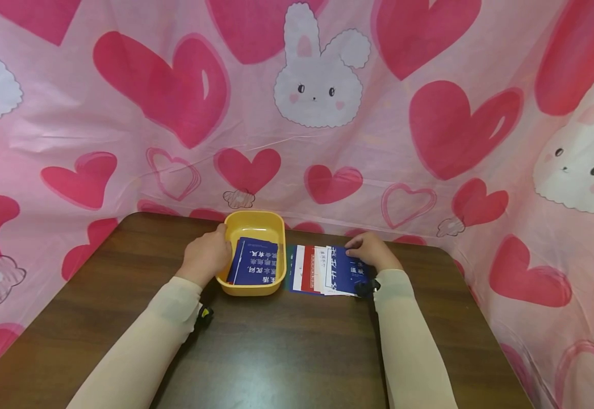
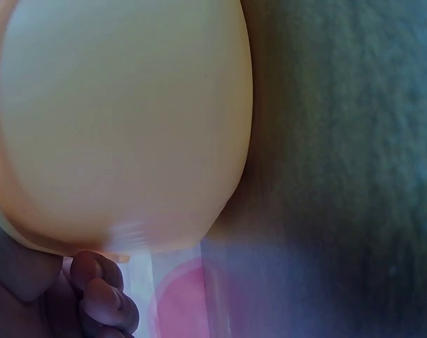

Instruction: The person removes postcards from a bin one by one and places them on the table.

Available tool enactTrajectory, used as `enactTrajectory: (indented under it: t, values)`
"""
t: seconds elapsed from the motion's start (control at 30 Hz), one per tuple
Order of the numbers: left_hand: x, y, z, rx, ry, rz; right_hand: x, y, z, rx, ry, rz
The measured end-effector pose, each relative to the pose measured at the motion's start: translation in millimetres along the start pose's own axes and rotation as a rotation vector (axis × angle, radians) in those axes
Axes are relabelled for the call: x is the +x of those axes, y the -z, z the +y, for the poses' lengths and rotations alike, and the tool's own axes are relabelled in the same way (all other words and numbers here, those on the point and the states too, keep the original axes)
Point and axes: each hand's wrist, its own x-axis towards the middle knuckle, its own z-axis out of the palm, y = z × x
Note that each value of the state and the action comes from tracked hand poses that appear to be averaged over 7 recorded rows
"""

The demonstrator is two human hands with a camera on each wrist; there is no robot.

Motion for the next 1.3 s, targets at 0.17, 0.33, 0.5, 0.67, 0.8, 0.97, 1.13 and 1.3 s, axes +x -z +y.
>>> enactTrajectory:
  t: [0.17,0.33,0.5,0.67,0.8,0.97,1.13,1.3]
  values:
    - [0.1,0.1,-0.8,0.0,-0.001,-0.001,-2.2,6.4,-4.4,0.028,-0.002,0.005]
    - [0.0,-0.1,0.1,-0.001,-0.013,0.009,-4.5,12.1,-15.2,0.089,0.015,0.014]
    - [1.6,0.5,3.5,-0.002,-0.031,0.015,-9.1,15.8,-29.7,0.103,0.082,0.051]
    - [0.1,-0.2,1.1,0.006,-0.023,0.008,-13.6,12.8,-58.5,0.099,0.165,0.059]
    - [-1.9,1.8,-1.5,-0.002,-0.03,0.006,-11.5,11.5,-91.1,0.043,0.255,0.03]
    - [-2.7,4.3,-3.9,0.001,-0.04,0.019,-7.7,4.7,-143.5,0.008,0.321,-0.042]
    - [-1.1,3.5,-4.0,0.016,-0.041,0.032,-5.8,-5.4,-197.1,-0.017,0.369,-0.149]
    - [0.4,0.9,-2.5,0.021,-0.045,0.025,0.0,-23.7,-237.2,-0.049,0.353,-0.262]
